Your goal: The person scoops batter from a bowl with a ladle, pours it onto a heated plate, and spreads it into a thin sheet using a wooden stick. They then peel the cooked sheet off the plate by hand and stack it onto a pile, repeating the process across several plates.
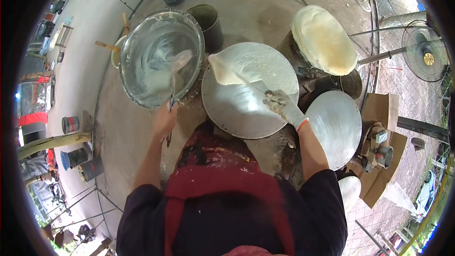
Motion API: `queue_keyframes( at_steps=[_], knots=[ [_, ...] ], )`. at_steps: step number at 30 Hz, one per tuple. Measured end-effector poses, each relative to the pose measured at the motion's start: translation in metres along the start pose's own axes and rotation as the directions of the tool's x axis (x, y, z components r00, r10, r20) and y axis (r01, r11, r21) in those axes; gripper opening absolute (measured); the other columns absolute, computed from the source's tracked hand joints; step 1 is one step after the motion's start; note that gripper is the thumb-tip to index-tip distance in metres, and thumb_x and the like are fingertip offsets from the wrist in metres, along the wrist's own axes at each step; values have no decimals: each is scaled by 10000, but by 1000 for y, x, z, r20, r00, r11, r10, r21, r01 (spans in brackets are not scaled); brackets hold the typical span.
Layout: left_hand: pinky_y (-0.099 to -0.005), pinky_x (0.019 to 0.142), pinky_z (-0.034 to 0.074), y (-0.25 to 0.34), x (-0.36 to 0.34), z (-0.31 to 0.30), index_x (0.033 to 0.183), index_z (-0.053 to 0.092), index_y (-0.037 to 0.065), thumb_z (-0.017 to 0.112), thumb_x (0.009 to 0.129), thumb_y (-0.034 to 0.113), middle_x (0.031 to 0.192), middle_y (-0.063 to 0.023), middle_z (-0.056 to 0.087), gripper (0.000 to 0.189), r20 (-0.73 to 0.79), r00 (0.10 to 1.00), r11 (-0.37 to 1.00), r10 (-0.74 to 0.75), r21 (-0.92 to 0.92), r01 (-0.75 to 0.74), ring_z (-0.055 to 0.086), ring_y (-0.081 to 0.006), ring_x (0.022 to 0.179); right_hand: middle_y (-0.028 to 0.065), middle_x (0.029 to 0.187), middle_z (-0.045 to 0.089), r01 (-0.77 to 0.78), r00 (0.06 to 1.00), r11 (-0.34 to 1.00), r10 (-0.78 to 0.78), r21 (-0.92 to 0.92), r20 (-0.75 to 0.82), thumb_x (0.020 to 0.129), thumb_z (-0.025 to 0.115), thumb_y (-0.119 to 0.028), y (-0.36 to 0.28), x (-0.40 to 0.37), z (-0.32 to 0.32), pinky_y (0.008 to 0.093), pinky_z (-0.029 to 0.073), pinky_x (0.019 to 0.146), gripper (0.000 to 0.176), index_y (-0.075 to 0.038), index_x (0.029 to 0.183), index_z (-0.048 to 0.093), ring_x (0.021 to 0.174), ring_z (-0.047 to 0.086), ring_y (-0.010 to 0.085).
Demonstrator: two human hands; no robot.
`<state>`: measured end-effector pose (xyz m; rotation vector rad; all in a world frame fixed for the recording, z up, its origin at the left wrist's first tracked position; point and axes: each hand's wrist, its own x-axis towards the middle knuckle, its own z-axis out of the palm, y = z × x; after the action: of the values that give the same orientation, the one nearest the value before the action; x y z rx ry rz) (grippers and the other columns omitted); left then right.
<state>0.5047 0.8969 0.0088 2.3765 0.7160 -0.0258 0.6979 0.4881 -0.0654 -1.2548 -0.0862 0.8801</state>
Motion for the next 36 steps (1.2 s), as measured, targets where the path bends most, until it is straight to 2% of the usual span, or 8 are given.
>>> queue_keyframes(
  at_steps=[4, 6, 8, 13, 21, 26, 30, 36],
  knots=[
    [-489, 632, 440, 13, 37, 23, 903, 499, -35, 475, 932, 265, 748, -275, 584, 303, 46, 989, 987, 140, 73, -143, 586, -451, 742, 160, 1112, 587, -290, 955, 954, 283, 81, 88, 902, 571, -58, -13, -34, -7, 298, 517, 826, 362, 111, 1214, 497, 978, 598, 289],
    [-508, 634, 439, 4, 53, 36, 891, 493, -25, 475, 934, 253, 769, -284, 590, 281, 89, 976, 959, 200, 186, -213, 590, -452, 763, 148, 1139, 571, -54, 999, 985, 53, 166, 9, 900, 582, -67, 0, -23, -33, 290, 509, 855, 370, 90, 1221, 489, 966, 596, 258],
    [-529, 633, 433, 7, 58, 45, 879, 489, -8, 474, 934, 237, 782, -287, 593, 252, 143, 968, 922, 208, 303, -243, 592, -450, 772, 143, 1136, 571, -76, 957, 780, 231, 622, -174, 877, 613, -50, 2, -7, -47, 290, 502, 879, 396, 75, 1230, 483, 976, 593, 236],
    [-541, 625, 448, 16, 9, 13, 909, 484, 25, 476, 934, 232, 739, -248, 605, 208, 247, 929, 844, 274, 401, -356, 597, -453, 740, 134, 1185, 567, 6, 1000, 972, 0, -234, 27, 850, 624, 18, 0, -3, -3, 249, 496, 871, 385, 71, 1215, 516, 1052, 592, 193],
    [-519, 610, 435, -59, -88, 28, 889, 499, 41, 466, 937, 227, 741, -239, 597, 195, 473, 862, 866, 184, 338, -370, 580, -434, 716, 25, 828, 604, -360, 924, 905, 379, 227, -46, 876, 636, -108, 43, -97, 5, 210, 470, 646, 389, 18, 1233, 548, 701, 564, 104],
    [-407, 546, 439, -20, -68, -12, 883, 495, 27, 536, 915, 221, 657, -188, 577, 201, 625, 678, 911, 387, -149, -383, 581, -356, 600, -66, 639, 451, -212, 942, 806, 319, 553, -105, 921, 583, -261, 69, -151, 140, 205, 300, 392, 325, -39, 1158, 560, 480, 395, 43],
    [-283, 455, 375, -17, -52, -72, 870, 498, 35, 520, 945, 192, 594, -64, 498, 175, 463, 812, 892, 355, -428, -146, 512, -136, 514, -55, 630, 457, -29, 967, 805, 174, 593, -189, 933, 560, -269, 82, -66, 261, 216, 315, 397, 255, -80, 1104, 575, 443, 383, 67],
    [-205, 360, 262, -83, -29, -141, 913, 517, 42, 459, 983, 198, 573, 34, 415, 180, 257, 945, 740, 204, -672, 23, 362, -34, 403, 6, 783, 580, 10, 704, 998, 40, 66, -709, 932, 550, -293, 163, 61, 337, 276, 430, 587, 247, -84, 1052, 599, 644, 520, 107]
  ],
)
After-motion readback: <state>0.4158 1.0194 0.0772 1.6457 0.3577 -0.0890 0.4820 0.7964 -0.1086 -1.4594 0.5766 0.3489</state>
